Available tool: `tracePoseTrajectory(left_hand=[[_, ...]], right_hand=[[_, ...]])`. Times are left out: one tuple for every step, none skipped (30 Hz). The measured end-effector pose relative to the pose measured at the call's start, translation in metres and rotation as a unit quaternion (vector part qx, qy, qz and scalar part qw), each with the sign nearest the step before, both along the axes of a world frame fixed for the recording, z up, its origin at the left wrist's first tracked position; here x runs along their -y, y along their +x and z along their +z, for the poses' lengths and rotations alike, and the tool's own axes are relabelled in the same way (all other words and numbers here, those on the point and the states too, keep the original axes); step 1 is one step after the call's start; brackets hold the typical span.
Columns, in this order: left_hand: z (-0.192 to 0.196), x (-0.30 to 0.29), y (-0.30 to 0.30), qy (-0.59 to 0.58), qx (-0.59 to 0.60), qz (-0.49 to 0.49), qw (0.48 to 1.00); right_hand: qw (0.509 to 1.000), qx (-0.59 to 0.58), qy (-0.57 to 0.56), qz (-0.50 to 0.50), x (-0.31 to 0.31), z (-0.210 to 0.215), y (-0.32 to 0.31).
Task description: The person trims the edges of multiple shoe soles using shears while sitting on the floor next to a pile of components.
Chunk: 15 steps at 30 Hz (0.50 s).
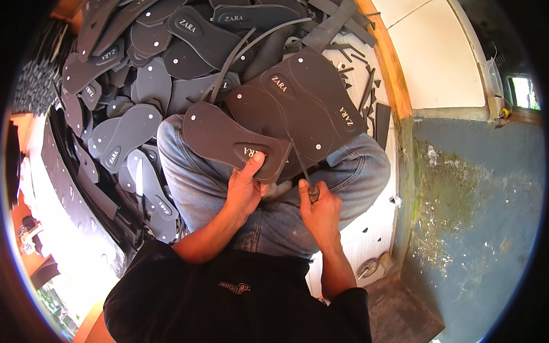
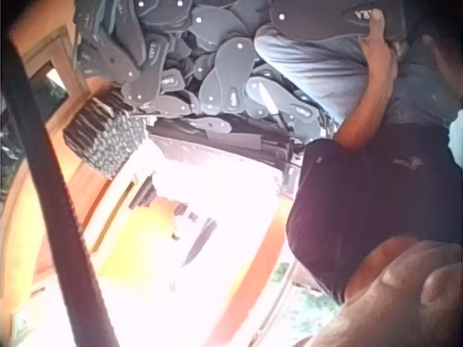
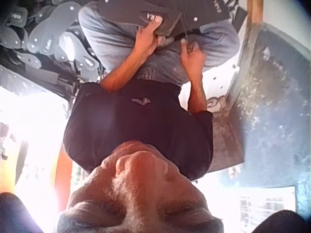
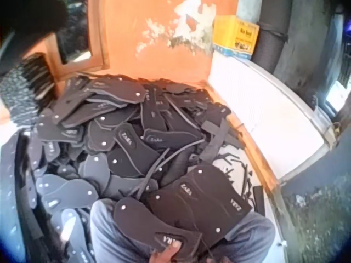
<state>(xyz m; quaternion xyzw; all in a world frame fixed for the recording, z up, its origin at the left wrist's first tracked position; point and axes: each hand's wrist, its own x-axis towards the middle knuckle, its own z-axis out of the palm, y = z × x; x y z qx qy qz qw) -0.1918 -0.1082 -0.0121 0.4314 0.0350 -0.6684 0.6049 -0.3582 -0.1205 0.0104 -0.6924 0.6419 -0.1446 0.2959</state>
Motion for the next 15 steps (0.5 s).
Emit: tracePoseTrajectory(left_hand=[[0.000,-0.001,-0.001,0.002,0.000,0.004,1.000],[0.000,-0.001,-0.002,0.002,-0.001,0.006,1.000],[0.000,-0.001,-0.003,0.003,-0.001,0.009,1.000],[0.000,-0.002,-0.003,0.002,-0.001,0.010,1.000],[-0.002,-0.003,-0.003,0.002,0.000,0.012,1.000],[-0.004,-0.004,-0.002,0.002,0.001,0.015,1.000],[-0.007,-0.007,0.000,-0.008,0.006,0.007,1.000],[-0.011,-0.010,0.002,-0.018,0.011,-0.001,1.000],[-0.014,-0.013,0.005,-0.028,0.017,-0.007,0.999],[-0.017,-0.017,0.007,-0.025,0.026,-0.011,0.999],[-0.020,-0.021,0.007,-0.021,0.035,-0.014,0.999],[-0.022,-0.026,0.006,-0.015,0.040,-0.020,0.999],[-0.023,-0.031,0.006,-0.010,0.042,-0.027,0.999],[-0.023,-0.032,0.008,-0.012,0.046,-0.034,0.998],[-0.023,-0.035,0.009,-0.011,0.049,-0.040,0.998]], right_hand=[[1.000,-0.015,0.025,-0.007,-0.006,0.000,-0.001],[1.000,-0.018,0.021,-0.007,-0.010,-0.002,-0.003],[1.000,-0.020,0.017,-0.007,-0.015,-0.006,-0.004],[1.000,-0.022,0.013,-0.007,-0.017,-0.008,-0.005],[0.999,-0.026,0.019,-0.003,-0.018,-0.008,-0.005],[0.999,-0.030,0.024,0.001,-0.018,-0.008,-0.005],[0.999,-0.033,0.030,0.005,-0.018,-0.008,-0.005],[0.998,-0.037,0.038,0.018,-0.018,-0.009,-0.007],[0.998,-0.041,0.045,0.032,-0.017,-0.010,-0.009],[0.997,-0.045,0.053,0.046,-0.016,-0.010,-0.009],[0.994,-0.045,0.072,0.071,-0.010,-0.008,-0.006],[0.990,-0.049,0.094,0.093,-0.001,-0.001,0.000],[0.985,-0.053,0.115,0.114,0.008,0.001,0.005],[0.985,-0.045,0.109,0.128,0.017,-0.001,0.013],[0.983,-0.038,0.105,0.144,0.025,-0.004,0.021]])
